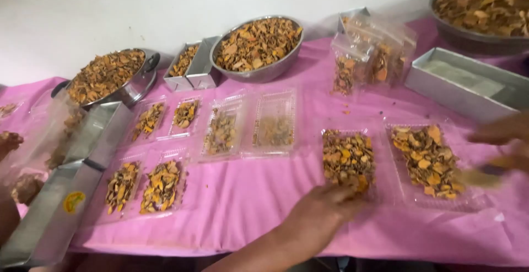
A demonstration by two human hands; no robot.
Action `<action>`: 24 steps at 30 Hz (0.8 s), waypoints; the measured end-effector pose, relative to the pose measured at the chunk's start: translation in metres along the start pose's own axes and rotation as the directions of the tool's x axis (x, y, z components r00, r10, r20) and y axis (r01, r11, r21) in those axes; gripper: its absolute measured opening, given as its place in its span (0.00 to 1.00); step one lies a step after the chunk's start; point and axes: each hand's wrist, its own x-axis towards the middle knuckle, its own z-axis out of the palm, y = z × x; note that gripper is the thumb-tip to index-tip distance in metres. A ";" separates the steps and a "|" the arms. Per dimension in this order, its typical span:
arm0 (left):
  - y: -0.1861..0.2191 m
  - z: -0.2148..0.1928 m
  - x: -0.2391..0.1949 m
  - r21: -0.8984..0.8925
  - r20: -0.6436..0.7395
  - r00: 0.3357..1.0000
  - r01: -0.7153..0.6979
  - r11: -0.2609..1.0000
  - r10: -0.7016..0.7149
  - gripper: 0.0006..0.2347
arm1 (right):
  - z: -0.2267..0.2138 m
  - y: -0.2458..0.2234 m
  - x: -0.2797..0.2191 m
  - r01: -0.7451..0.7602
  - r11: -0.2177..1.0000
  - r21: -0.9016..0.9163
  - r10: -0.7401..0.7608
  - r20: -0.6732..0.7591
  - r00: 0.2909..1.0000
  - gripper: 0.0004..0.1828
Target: Sorting and arranging dried tea leaves into plastic containers using a brush and hands.
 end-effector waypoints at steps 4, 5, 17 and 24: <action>-0.025 0.048 0.009 0.159 0.062 0.992 -0.122 0.980 0.114 0.17 | 0.055 -0.222 0.085 -0.134 0.958 0.252 0.158 -0.077 0.984 0.13; -0.024 0.049 0.013 0.139 0.067 0.988 -0.149 0.979 0.141 0.14 | 0.061 -0.255 0.105 -0.440 0.885 0.153 0.443 0.017 0.897 0.12; -0.017 0.041 0.030 0.271 -0.095 0.950 -0.262 0.926 0.297 0.09 | 0.096 -0.221 0.131 -0.547 0.835 0.060 0.533 0.161 0.831 0.07; -0.024 0.056 0.027 0.225 -0.159 0.933 -0.284 0.932 0.323 0.08 | 0.124 -0.186 0.134 -0.414 0.902 0.128 0.406 0.080 0.910 0.09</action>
